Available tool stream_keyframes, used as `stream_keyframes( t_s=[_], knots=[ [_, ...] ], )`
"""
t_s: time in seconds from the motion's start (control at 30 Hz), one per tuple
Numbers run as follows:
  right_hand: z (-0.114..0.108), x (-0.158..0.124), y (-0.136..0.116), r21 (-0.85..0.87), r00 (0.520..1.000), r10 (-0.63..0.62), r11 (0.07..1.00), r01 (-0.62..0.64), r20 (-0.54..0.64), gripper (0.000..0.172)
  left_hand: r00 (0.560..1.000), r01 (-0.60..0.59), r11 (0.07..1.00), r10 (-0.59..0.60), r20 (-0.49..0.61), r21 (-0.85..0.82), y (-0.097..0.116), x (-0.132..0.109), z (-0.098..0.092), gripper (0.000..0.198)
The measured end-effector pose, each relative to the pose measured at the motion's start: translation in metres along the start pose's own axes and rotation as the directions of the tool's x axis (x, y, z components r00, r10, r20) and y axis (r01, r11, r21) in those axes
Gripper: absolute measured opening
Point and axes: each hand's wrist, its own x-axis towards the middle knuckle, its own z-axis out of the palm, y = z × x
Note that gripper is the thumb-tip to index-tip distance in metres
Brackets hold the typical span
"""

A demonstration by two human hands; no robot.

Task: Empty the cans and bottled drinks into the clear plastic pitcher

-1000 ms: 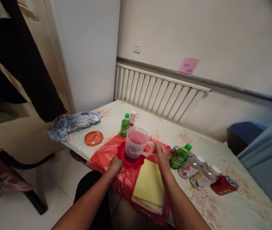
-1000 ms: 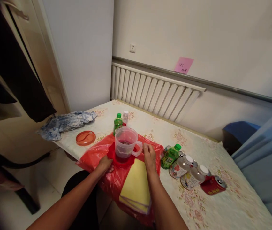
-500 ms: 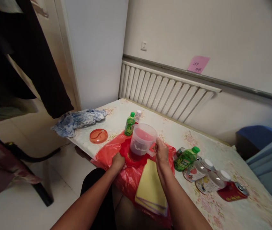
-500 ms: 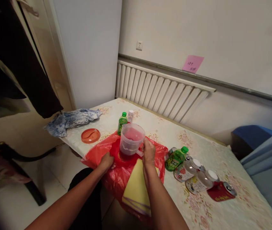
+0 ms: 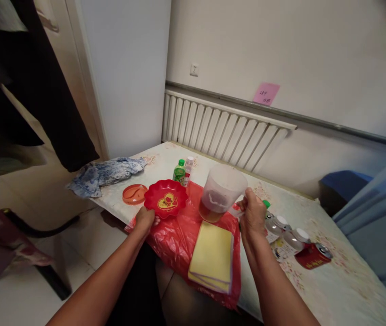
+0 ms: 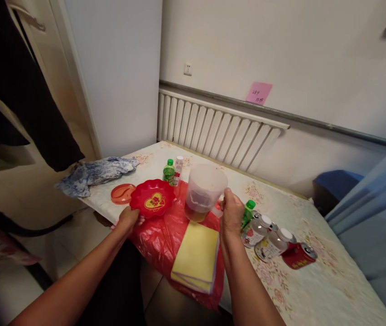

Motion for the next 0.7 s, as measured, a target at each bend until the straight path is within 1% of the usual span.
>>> stream_keyframes(
  t_s=[0.1,0.23,0.4,0.53,0.7],
  knots=[
    [-0.013,-0.007,0.009,0.044,0.997,0.059,0.997,-0.057,-0.042,0.039,0.999,-0.007,1.0,0.007,-0.04,-0.002,0.0,-0.001,-0.01,0.032],
    [-0.027,-0.02,0.016,0.076,0.992,0.116,0.991,-0.113,-0.041,0.04,0.997,-0.002,1.0,0.002,-0.08,0.004,-0.003,-0.004,-0.019,0.032],
    [-0.042,-0.033,0.01,0.124,0.987,0.15,0.982,-0.142,-0.064,0.04,0.997,0.005,1.0,-0.004,-0.082,0.003,-0.006,-0.008,-0.022,0.03],
    [-0.058,-0.041,0.001,0.184,0.982,0.153,0.974,-0.132,-0.108,0.04,1.0,0.006,1.0,-0.006,-0.03,-0.016,-0.007,-0.013,-0.01,0.03],
    [-0.082,-0.054,-0.014,0.182,0.979,0.136,0.977,-0.108,-0.153,0.038,0.998,0.026,0.999,-0.024,0.063,-0.04,-0.01,-0.024,0.023,0.033]
  ],
)
